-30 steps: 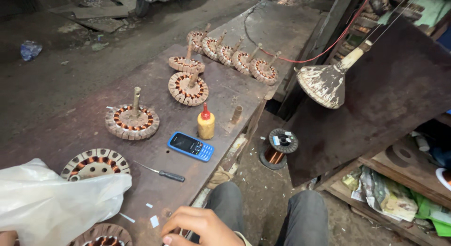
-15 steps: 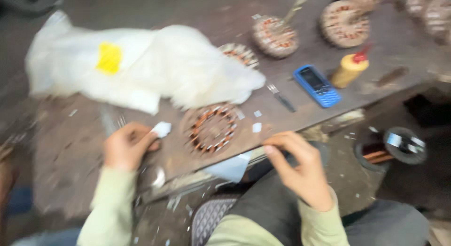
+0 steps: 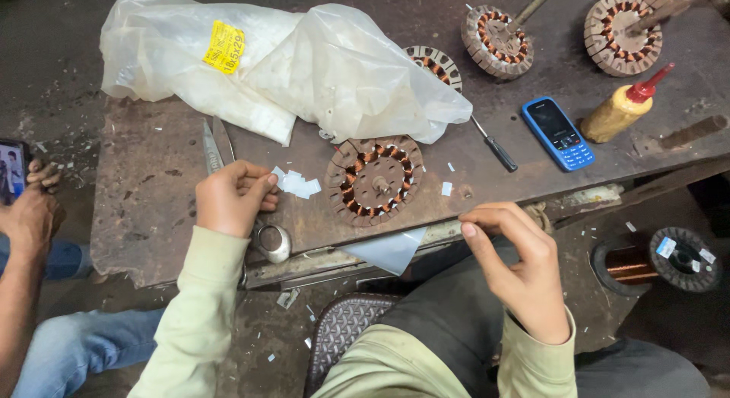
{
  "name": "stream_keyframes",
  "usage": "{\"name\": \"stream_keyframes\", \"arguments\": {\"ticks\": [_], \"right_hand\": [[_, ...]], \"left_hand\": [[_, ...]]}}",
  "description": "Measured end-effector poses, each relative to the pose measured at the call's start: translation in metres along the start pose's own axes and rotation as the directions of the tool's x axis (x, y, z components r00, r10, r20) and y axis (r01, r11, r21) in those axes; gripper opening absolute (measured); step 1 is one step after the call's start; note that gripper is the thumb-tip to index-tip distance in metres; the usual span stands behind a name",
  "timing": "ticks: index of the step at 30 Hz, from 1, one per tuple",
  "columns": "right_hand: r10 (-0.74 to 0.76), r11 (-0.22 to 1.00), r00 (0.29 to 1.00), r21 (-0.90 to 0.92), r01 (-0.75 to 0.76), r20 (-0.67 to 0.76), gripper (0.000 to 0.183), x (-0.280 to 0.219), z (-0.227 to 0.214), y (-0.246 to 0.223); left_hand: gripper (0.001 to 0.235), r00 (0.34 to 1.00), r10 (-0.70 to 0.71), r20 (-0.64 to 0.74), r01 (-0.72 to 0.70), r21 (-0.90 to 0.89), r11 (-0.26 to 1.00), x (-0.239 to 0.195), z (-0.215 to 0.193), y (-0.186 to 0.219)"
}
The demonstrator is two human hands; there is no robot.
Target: The person inserts small white insulating paper pieces into the slots of a motor stator core. They use a screwdriver to press the paper into place and adjust the copper windings. The person handles the stator core and paper pieces by hand throughout the process.
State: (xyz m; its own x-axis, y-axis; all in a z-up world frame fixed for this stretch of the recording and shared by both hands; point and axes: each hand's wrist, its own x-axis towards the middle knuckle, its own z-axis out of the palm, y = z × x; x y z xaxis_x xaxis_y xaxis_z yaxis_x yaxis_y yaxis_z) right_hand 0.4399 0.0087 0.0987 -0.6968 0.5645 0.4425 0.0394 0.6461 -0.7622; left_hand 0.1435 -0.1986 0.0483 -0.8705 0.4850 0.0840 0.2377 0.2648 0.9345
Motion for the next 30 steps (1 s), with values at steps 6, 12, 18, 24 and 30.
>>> {"name": "stream_keyframes", "arguments": {"ticks": [6,12,18,24,30], "right_hand": [[0.184,0.862,0.969,0.446,-0.24,0.166,0.015,-0.015,0.019,0.01],[0.253,0.642,0.896,0.629,-0.438,0.365,0.02,-0.03,0.062,0.016],[0.306,0.588,0.908,0.693,-0.417,0.287,0.019,-0.026,0.05,0.027],[0.357,0.577,0.907,0.711,-0.402,0.223,0.025,-0.027,0.046,0.014],[0.224,0.701,0.971,0.679,-0.22,0.084,0.013,-0.03,0.036,0.002]], "left_hand": [[0.009,0.808,0.588,0.027,-0.561,0.338,0.756,-0.065,0.007,0.059],[0.024,0.592,0.74,0.318,-0.8,0.117,0.589,-0.121,0.041,0.09],[0.027,0.821,0.528,0.218,-0.468,-0.272,0.841,-0.123,0.071,0.091],[0.023,0.935,0.109,0.336,0.135,-0.626,0.768,-0.126,0.102,0.073],[0.022,0.914,0.138,0.382,0.161,-0.652,0.741,-0.128,0.104,0.062]]}}
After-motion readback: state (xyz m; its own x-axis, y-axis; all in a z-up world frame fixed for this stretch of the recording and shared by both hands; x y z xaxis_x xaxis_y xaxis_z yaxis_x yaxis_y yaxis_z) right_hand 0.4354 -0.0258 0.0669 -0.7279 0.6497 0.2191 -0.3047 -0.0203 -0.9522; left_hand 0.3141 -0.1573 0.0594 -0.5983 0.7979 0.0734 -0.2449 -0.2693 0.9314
